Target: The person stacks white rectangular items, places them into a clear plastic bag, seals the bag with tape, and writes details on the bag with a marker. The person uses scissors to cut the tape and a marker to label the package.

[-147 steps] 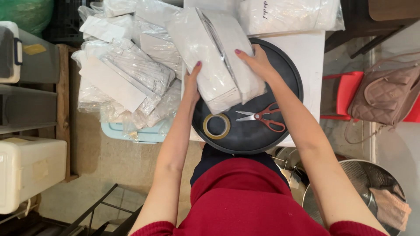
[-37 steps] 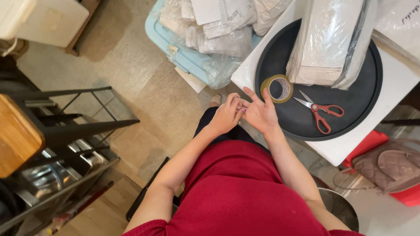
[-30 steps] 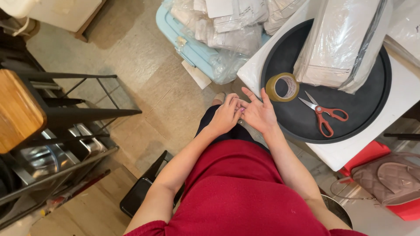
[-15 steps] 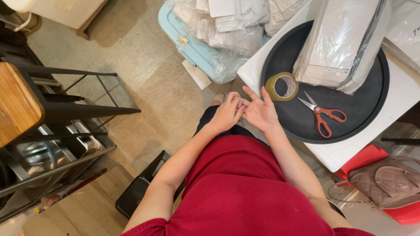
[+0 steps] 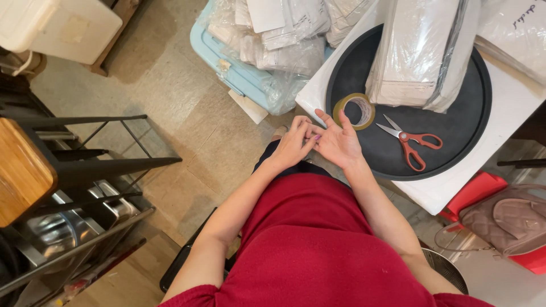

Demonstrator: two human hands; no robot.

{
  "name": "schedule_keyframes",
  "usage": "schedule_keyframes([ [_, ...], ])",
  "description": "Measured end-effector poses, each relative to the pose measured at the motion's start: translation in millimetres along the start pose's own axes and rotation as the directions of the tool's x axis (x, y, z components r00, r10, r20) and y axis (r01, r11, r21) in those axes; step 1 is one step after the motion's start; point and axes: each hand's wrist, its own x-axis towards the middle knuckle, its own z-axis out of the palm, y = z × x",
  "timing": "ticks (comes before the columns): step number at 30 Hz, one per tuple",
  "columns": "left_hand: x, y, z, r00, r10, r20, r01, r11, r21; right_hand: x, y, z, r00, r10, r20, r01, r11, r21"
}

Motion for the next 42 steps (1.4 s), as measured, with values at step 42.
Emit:
schedule_keyframes([
  [42,315.6,3.6,11.8,0.597,-0.142,0.79,0.749,-0.254,-0.612,28.0,-213.5,90.2,0.238,-0.944,-0.229,-0.63,0.029,-0.776],
])
